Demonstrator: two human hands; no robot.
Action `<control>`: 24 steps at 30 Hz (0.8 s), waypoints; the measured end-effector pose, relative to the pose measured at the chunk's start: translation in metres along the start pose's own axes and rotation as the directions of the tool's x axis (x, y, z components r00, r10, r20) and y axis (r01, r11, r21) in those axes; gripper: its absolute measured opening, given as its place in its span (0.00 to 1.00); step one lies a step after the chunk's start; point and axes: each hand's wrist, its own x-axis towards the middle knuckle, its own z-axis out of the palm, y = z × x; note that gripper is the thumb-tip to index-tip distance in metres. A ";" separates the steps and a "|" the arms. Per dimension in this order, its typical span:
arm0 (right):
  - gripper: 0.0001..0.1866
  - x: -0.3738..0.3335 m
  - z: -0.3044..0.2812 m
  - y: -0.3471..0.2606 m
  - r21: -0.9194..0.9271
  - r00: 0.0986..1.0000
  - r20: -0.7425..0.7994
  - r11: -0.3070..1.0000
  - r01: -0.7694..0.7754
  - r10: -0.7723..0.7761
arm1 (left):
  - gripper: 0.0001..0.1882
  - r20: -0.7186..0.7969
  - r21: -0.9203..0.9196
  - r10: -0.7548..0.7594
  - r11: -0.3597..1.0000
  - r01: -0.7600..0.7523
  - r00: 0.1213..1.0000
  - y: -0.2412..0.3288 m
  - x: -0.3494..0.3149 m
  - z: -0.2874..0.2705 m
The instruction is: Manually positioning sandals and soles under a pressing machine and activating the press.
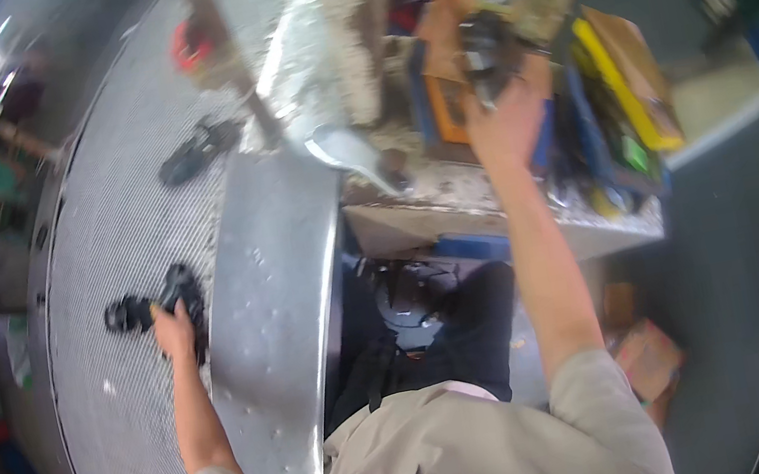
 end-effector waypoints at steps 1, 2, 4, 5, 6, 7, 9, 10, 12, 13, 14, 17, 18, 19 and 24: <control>0.34 -0.014 -0.018 -0.003 0.070 1.000 -0.017 0.997 -0.015 0.016 | 0.41 0.033 0.017 0.024 1.000 -0.024 0.999 0.008 -0.001 -0.002; 0.33 -0.034 -0.027 0.006 0.160 0.998 -0.059 0.987 -0.007 0.016 | 0.41 0.017 -0.001 0.088 0.996 -0.088 0.996 0.023 -0.005 -0.001; 0.31 -0.083 -0.041 -0.013 0.361 0.999 -0.012 0.932 0.042 -0.040 | 0.40 0.018 -0.026 0.118 0.993 -0.118 0.993 0.014 -0.002 -0.005; 0.30 -0.108 -0.050 -0.033 0.443 0.992 0.060 0.893 0.075 -0.114 | 0.38 0.050 0.015 0.129 0.991 -0.130 0.990 0.016 -0.002 -0.010; 0.29 -0.133 -0.051 -0.054 0.511 0.972 0.175 0.858 0.045 -0.156 | 0.37 0.031 0.040 0.136 0.990 -0.137 0.990 0.011 0.001 -0.014; 0.28 -0.159 -0.048 -0.074 0.568 0.937 0.284 0.823 0.008 -0.205 | 0.37 0.016 0.062 0.147 0.987 -0.148 0.989 0.005 0.003 -0.016; 0.29 -0.197 -0.038 -0.110 0.647 0.845 0.425 0.762 -0.034 -0.323 | 0.38 0.025 0.037 0.016 0.999 -0.017 1.000 -0.005 0.012 -0.025; 0.30 -0.214 -0.028 -0.127 0.676 0.807 0.474 0.733 -0.076 -0.353 | 0.39 0.035 -0.009 -0.094 0.995 0.095 0.995 -0.007 0.019 -0.029; 0.31 -0.240 -0.013 -0.159 0.683 0.744 0.539 0.722 -0.111 -0.395 | 0.40 0.092 0.020 -0.101 0.995 0.099 0.991 0.004 0.035 -0.042; 0.31 -0.251 -0.007 -0.173 0.664 0.722 0.562 0.741 -0.104 -0.403 | 0.41 0.159 0.037 -0.092 0.996 0.087 0.983 0.014 0.036 -0.049; 0.32 -0.267 0.005 -0.175 0.647 0.711 0.577 0.756 -0.100 -0.401 | 0.41 -0.005 0.167 0.025 0.986 -0.024 1.000 0.045 0.029 -0.053; 0.33 -0.285 0.010 -0.178 0.555 0.674 0.540 0.816 0.165 -0.504 | 0.39 -0.179 0.083 0.249 0.968 -0.237 0.952 0.102 0.033 -0.076; 0.33 -0.285 0.012 -0.178 0.569 0.680 0.546 0.812 0.128 -0.490 | 0.40 -0.194 -0.010 0.234 0.971 -0.240 0.953 0.111 0.042 -0.064; 0.33 -0.285 0.012 -0.184 0.575 0.671 0.549 0.808 0.130 -0.498 | 0.41 -0.208 -0.102 0.213 0.966 -0.238 0.955 0.116 0.054 -0.050; 0.33 -0.281 0.014 -0.183 0.589 0.683 0.531 0.798 0.129 -0.502 | 0.49 -0.043 -0.311 0.044 0.949 -0.056 0.998 0.212 0.103 0.001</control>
